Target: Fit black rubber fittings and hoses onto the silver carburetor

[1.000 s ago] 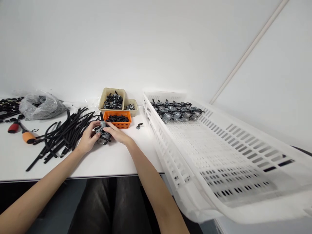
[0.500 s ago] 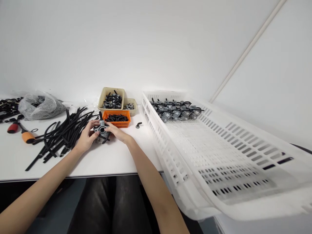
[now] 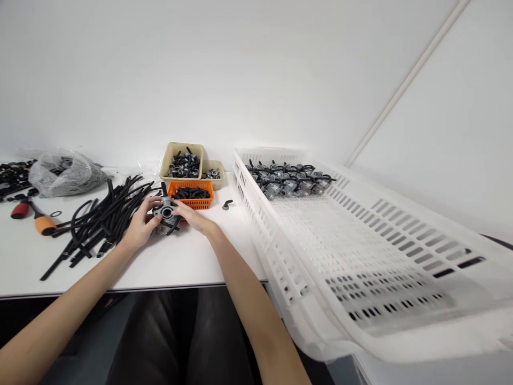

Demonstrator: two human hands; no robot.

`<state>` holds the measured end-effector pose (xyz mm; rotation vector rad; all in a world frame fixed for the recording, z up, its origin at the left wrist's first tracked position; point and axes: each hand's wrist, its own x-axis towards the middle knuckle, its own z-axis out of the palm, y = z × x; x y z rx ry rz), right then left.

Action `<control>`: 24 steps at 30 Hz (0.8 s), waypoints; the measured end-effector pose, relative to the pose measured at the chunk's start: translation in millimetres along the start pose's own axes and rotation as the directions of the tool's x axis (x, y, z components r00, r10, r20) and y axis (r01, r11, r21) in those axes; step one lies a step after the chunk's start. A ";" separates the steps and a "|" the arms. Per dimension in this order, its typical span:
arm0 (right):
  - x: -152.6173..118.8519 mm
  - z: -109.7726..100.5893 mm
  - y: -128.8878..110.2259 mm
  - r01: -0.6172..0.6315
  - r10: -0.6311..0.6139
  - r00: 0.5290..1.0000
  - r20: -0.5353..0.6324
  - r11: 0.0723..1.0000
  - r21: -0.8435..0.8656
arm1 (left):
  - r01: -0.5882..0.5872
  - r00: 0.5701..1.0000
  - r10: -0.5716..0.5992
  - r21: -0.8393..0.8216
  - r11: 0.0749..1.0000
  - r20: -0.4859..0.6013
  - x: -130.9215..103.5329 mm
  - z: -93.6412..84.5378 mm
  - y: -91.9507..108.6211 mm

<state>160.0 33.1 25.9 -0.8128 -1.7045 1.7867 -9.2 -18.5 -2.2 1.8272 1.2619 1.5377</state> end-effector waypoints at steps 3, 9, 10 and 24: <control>0.4 -1.1 0.7 0.000 0.000 1.000 0.002 1.000 -0.022 | 0.003 1.000 -0.003 -0.001 1.000 -0.002 -0.3 0.2 -0.5; 4.2 -1.9 3.0 -0.003 -0.002 0.998 -0.062 0.996 -0.087 | 0.024 1.000 -0.024 -0.005 1.000 -0.005 0.0 0.5 -0.6; 4.0 -1.6 3.0 -0.009 0.004 0.998 -0.060 0.997 -0.076 | 0.024 1.000 -0.024 -0.002 1.000 -0.006 0.1 0.4 -0.6; 12.1 -5.5 11.0 0.021 -0.022 0.999 -0.043 0.999 -0.027 | -0.003 1.000 0.003 0.008 1.000 -0.007 0.7 0.2 -1.8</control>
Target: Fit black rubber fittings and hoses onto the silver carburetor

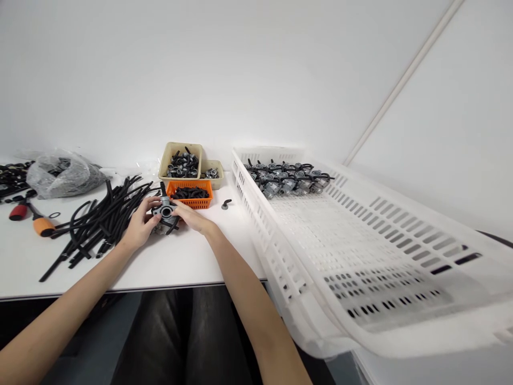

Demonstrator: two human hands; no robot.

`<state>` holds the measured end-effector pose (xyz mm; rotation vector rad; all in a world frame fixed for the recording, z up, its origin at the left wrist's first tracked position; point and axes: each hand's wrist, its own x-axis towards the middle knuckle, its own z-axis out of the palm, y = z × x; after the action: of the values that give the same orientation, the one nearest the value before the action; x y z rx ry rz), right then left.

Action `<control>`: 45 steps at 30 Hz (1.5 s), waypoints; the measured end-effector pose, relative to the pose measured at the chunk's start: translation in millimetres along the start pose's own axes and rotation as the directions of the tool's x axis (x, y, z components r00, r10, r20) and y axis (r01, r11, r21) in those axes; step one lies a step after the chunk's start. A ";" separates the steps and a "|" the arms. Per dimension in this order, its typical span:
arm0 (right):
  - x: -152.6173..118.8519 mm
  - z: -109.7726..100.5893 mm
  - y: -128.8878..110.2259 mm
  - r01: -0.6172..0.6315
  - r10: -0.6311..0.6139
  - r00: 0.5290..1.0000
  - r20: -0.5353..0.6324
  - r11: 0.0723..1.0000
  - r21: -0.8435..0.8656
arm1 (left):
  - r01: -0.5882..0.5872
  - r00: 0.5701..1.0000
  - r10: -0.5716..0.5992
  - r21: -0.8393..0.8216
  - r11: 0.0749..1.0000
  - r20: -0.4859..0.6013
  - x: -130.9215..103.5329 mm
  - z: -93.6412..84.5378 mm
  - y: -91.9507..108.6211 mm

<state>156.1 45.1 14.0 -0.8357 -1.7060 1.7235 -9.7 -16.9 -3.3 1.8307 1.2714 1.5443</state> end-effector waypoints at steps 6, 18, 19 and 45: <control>-8.1 2.3 -6.0 -0.012 0.012 1.000 0.024 1.000 0.018 | 0.002 1.000 -0.002 0.012 1.000 -0.003 -0.5 0.0 0.5; -5.0 2.3 -7.4 0.041 -0.048 0.998 -0.051 0.991 -0.126 | -0.002 1.000 0.002 0.025 1.000 -0.003 0.3 -1.0 3.4; -6.4 2.6 -8.6 0.051 -0.058 0.997 -0.051 0.991 -0.126 | -0.001 1.000 0.001 0.027 1.000 -0.001 0.1 -1.1 3.2; -15.7 4.4 -16.9 0.150 -0.169 0.984 -0.055 0.954 -0.260 | -0.016 1.000 0.014 0.123 0.992 0.023 -0.1 -1.0 0.3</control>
<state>162.3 30.7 31.5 -0.8374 -1.9131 1.3673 -10.6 -17.4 -2.8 1.9317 1.3736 1.4793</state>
